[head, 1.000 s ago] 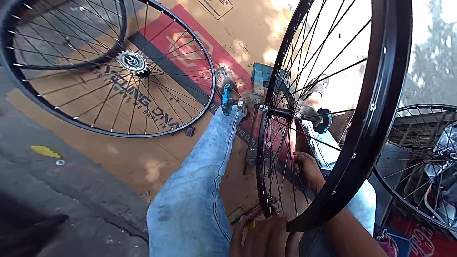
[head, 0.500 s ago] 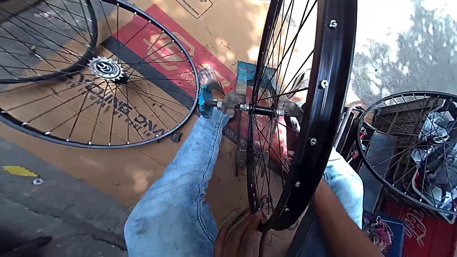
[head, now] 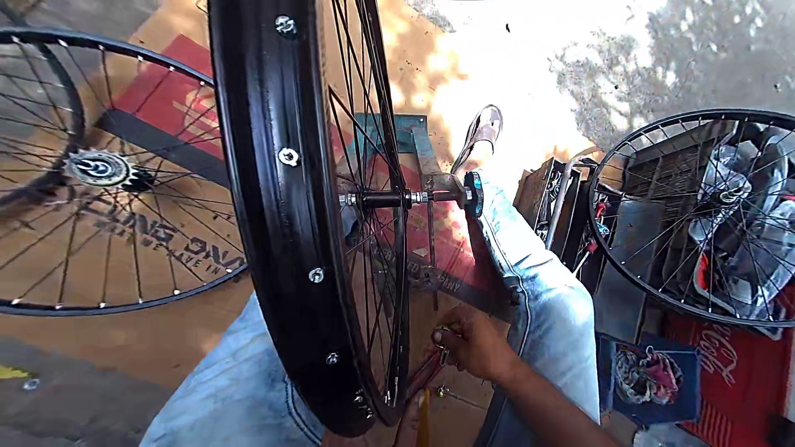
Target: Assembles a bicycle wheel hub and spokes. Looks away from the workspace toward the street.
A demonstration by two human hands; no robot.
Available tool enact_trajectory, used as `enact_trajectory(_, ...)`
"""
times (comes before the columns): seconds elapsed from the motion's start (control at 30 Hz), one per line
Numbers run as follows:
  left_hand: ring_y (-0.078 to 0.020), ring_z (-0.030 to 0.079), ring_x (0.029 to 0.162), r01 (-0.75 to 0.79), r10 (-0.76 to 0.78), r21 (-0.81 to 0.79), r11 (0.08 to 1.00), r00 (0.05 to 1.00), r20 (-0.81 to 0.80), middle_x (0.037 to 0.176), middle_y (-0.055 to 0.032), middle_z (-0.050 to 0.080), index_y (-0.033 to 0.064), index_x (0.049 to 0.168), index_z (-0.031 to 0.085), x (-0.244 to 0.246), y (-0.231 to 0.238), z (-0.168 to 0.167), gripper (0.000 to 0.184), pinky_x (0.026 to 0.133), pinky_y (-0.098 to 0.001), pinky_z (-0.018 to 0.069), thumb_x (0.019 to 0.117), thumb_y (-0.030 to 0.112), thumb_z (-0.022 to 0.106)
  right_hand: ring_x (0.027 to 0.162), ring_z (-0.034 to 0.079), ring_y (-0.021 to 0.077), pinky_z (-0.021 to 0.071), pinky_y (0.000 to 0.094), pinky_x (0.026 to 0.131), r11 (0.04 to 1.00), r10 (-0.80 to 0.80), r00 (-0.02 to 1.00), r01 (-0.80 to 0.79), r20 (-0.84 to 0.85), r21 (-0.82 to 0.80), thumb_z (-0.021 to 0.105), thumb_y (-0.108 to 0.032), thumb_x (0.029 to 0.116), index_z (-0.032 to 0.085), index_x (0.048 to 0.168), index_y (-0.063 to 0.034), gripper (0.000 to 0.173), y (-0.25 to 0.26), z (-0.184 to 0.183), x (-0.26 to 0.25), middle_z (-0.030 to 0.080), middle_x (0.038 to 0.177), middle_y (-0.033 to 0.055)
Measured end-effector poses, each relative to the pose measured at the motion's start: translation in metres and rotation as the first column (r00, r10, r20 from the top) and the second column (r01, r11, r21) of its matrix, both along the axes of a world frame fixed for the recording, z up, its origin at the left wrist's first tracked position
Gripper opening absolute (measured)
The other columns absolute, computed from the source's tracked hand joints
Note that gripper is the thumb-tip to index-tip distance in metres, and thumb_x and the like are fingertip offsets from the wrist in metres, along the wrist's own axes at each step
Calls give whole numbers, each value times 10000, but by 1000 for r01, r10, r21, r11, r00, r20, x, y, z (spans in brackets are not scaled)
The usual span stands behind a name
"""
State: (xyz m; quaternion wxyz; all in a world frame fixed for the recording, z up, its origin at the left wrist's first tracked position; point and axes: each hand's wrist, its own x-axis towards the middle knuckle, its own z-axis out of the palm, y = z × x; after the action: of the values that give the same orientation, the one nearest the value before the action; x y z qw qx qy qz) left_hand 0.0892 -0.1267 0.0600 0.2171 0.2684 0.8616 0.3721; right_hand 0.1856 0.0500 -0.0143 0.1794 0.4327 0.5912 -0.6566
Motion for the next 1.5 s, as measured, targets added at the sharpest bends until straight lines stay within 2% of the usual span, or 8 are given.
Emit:
enact_trajectory(0.27, -269, 711, 1091, 91, -102, -194, 977, 994, -48, 1154, -195, 730, -73, 1208, 686, 0, -2, -10, 415, 982, -411, 551, 965, 263, 705, 682, 727, 158, 613, 330, 608, 988, -79, 995, 86, 59, -130, 483, -448, 1083, 593, 1088, -59, 404, 17, 4, 6, 728, 860, 55)
enact_trajectory(0.57, -249, 715, 1008, 150, -150, -12, 989, 971, -187, 1033, -233, 728, -158, 1117, 633, -17, 11, 40, 392, 941, -383, 562, 964, 197, 702, 714, 716, 194, 603, 336, 623, 908, -420, 892, 410, -166, -91, 301, -315, 1127, 606, 1122, -34, 415, 29, 6, 12, 731, 942, 95)
enact_trajectory(0.73, -169, 715, 943, 188, -163, 99, 977, 963, -217, 965, -189, 732, -137, 1075, 642, -29, 30, 68, 322, 889, -331, 571, 989, 172, 671, 772, 718, 210, 616, 368, 683, 870, -491, 822, 481, -288, -110, 403, -241, 1097, 641, 1058, -22, 326, 33, 6, 14, 724, 1059, 115)
enact_trajectory(0.93, -198, 513, 1303, 129, -120, 165, 978, 991, -62, 1416, -325, 441, -222, 1420, 273, -31, 21, 53, 978, 1092, -314, 439, 864, 392, 792, 710, 705, 187, 614, 341, 649, 871, -445, 814, 490, -373, 30, 478, -301, 1094, 673, 1068, -47, 322, 35, 8, 17, 717, 870, 85)
enact_trajectory(1.07, -306, 548, 1323, 73, -63, -80, 994, 991, 122, 1407, -331, 529, -172, 1420, 429, -17, 9, 13, 804, 1118, -405, 444, 873, 284, 802, 674, 695, 163, 609, 313, 627, 816, -455, 734, 571, -504, 95, 672, -222, 1006, 725, 967, -39, 194, 35, 16, 16, 726, 815, 79)
enact_trajectory(1.17, -161, 710, 1022, 79, -79, -142, 987, 997, 8, 1090, -179, 733, -88, 1199, 663, -8, 9, 4, 428, 945, -337, 557, 935, 242, 736, 696, 702, 159, 624, 315, 639, 754, -479, 657, 648, -582, 111, 772, -158, 924, 721, 1062, -59, 177, 35, 18, 17, 738, 883, 74)
enact_trajectory(1.33, -100, 701, 955, 107, -98, 83, 991, 990, -101, 993, -179, 730, -187, 1119, 607, -17, 16, 36, 410, 907, -271, 565, 954, 177, 698, 786, 733, 126, 628, 310, 661, 736, -455, 685, 649, -569, 192, 780, -243, 912, 391, 1553, -217, 749, 43, 28, 17, 745, 1202, -9)
enact_trajectory(1.5, -138, 558, 1285, 129, -82, 285, 950, 982, -170, 1372, -123, 558, -50, 1425, 414, -33, 14, 44, 744, 1107, -326, 463, 876, 267, 802, 864, 731, 124, 647, 307, 738, 776, -262, 667, 575, -697, 258, 753, -290, 946, 616, 1387, -79, 507, 57, 31, 14, 716, 1227, 54)
